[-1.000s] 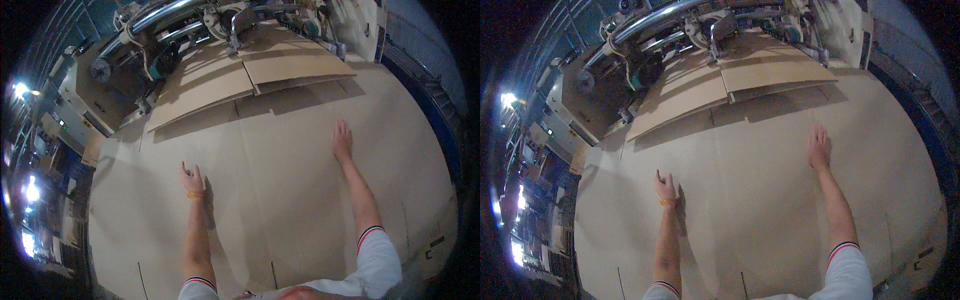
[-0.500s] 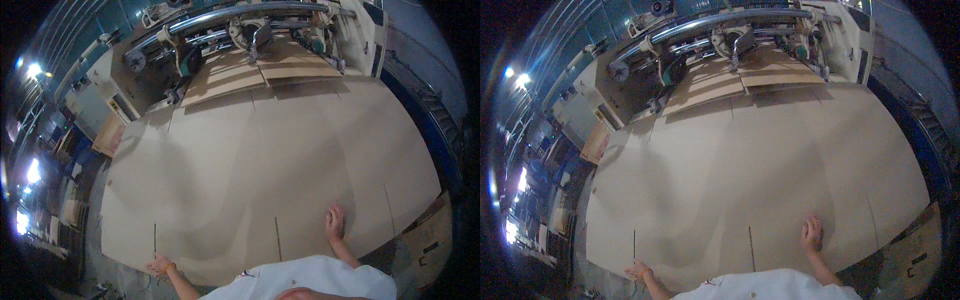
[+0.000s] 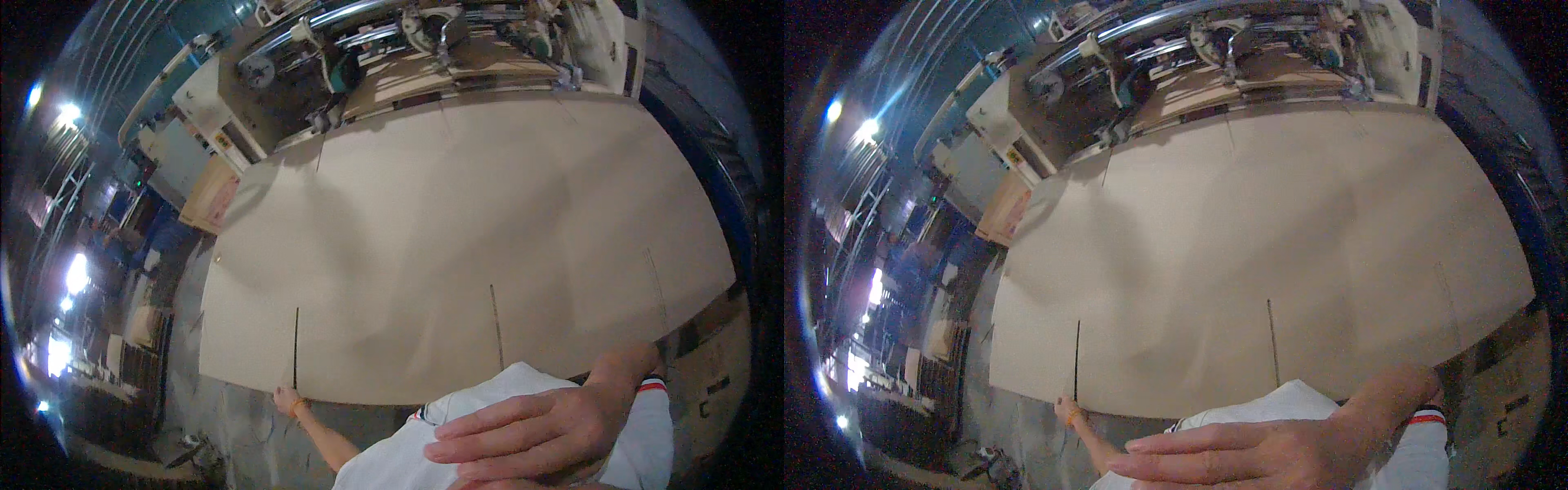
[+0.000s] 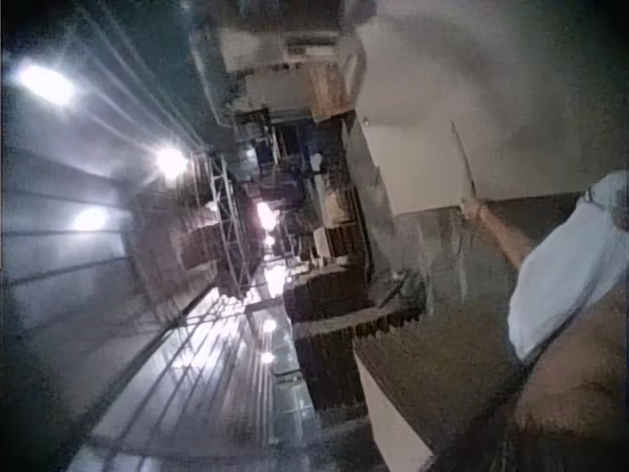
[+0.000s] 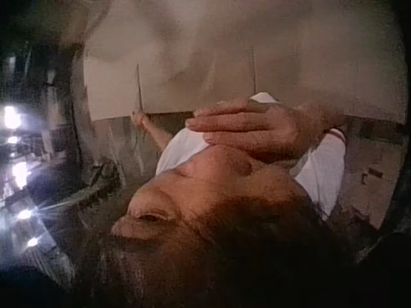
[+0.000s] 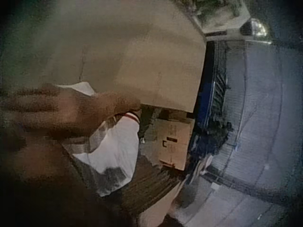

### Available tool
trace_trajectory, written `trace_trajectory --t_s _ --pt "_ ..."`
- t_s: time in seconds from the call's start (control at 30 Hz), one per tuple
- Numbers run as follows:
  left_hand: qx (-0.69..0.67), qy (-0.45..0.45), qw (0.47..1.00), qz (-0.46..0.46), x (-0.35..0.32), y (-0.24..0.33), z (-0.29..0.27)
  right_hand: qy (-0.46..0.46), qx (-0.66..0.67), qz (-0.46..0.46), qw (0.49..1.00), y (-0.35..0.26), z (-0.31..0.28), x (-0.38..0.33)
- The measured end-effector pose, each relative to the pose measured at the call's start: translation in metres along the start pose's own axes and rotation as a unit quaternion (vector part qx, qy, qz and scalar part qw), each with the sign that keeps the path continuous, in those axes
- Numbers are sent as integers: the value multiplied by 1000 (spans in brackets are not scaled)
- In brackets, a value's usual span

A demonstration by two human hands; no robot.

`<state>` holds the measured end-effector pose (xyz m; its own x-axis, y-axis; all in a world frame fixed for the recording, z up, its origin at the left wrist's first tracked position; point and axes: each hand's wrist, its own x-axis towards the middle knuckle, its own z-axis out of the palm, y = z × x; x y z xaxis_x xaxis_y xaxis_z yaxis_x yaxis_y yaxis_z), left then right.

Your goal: The person repeatedly picks up large cardboard sheets and feeds them into a machine. The hands lift, align, and place each sheet onto the machine's input area, then retrieve the next sheet from a nearby stack.

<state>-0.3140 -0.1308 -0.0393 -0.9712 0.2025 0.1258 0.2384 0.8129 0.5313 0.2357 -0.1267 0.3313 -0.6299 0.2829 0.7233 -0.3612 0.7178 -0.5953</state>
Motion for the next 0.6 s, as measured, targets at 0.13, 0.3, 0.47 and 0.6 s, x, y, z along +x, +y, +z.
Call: trace_trajectory --t_s 0.13,0.3,0.47,0.6 --pt "-503 -117 851 -89 36 -33 5 -35 41 -88 995 12 18 19" --pt "-737 -224 617 -158 43 -4 7 -131 4 -23 991 -2 16 30" --pt "-633 -201 737 -124 96 -2 -35 -168 -89 -88 978 -8 -8 6" --pt "-625 -42 775 -79 7 105 -84 -79 -208 80 972 21 -27 -31"
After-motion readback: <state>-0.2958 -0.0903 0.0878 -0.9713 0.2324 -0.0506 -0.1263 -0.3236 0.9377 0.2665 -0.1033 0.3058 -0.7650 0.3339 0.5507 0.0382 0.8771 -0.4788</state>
